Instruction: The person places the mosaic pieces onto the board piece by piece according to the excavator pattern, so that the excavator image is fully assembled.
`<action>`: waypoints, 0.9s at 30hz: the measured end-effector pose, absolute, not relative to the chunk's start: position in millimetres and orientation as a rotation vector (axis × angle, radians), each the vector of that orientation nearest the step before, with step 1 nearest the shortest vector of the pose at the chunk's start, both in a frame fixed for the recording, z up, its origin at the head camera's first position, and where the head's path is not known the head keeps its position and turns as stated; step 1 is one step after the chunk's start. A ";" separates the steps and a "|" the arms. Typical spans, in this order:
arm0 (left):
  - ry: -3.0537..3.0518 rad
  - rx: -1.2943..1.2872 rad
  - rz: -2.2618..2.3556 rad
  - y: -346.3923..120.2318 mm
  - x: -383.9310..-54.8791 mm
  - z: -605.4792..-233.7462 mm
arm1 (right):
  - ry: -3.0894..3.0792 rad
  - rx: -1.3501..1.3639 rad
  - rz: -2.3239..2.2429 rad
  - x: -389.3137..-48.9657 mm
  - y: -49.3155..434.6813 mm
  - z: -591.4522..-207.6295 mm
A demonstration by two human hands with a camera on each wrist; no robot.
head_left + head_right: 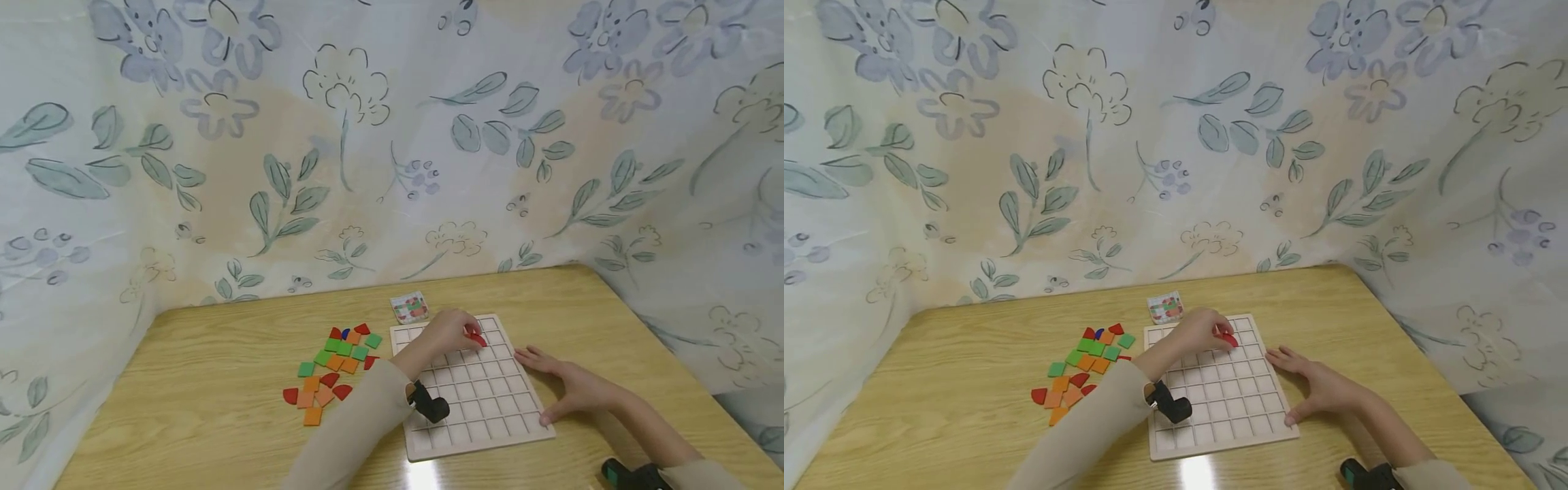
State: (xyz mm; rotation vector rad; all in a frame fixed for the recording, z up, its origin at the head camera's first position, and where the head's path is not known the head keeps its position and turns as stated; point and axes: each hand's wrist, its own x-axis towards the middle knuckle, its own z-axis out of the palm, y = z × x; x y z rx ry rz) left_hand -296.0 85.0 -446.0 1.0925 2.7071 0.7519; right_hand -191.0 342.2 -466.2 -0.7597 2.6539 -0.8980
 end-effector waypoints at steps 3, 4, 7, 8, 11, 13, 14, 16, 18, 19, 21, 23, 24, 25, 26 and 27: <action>2.702 1.069 0.760 89.6 -299.3 -449.3 | 2.638 -0.761 -0.905 -191.0 342.0 -467.3; 2.699 1.053 0.772 90.5 -300.3 -450.2 | 2.629 -0.761 -0.915 -190.9 342.0 -467.7; 2.700 1.020 0.783 92.3 -303.3 -453.9 | 2.615 -0.765 -0.941 -190.8 343.0 -469.7; 2.697 1.016 0.789 92.9 -304.3 -455.1 | 2.612 -0.766 -0.949 -190.6 343.5 -470.0; 2.685 1.021 0.812 94.7 -306.3 -457.9 | 2.616 -0.770 -0.950 -190.3 345.7 -470.4; 2.676 1.022 0.832 95.2 -306.1 -458.9 | 2.624 -0.764 -0.936 -190.0 346.0 -470.1; 2.675 1.015 0.839 95.1 -305.3 -459.1 | 2.626 -0.763 -0.928 -190.0 346.0 -470.0; 2.665 0.980 0.875 94.9 -303.5 -458.9 | 2.630 -0.762 -0.921 -189.9 345.8 -469.9; 2.656 0.928 0.921 95.1 -301.8 -458.8 | 2.631 -0.758 -0.925 -189.9 345.6 -469.6; 2.656 0.904 0.940 95.3 -301.1 -458.5 | 2.631 -0.755 -0.924 -190.1 345.7 -469.4; 2.658 0.858 0.974 96.1 -299.8 -457.5 | 2.632 -0.747 -0.927 -190.3 345.4 -469.0; 2.675 0.831 0.981 97.2 -298.9 -457.0 | 2.631 -0.741 -0.928 -190.7 345.2 -468.8; 2.686 0.821 0.976 97.7 -298.5 -456.5 | 2.629 -0.738 -0.929 -190.8 345.1 -468.7; 2.697 0.819 0.963 98.3 -297.7 -456.1 | 2.626 -0.737 -0.933 -190.8 345.1 -468.8; 2.711 0.816 0.943 99.1 -296.9 -455.8 | 2.621 -0.738 -0.944 -190.7 345.1 -469.0; 2.729 0.816 0.910 99.8 -295.9 -455.8 | 2.618 -0.741 -0.952 -190.6 345.3 -469.4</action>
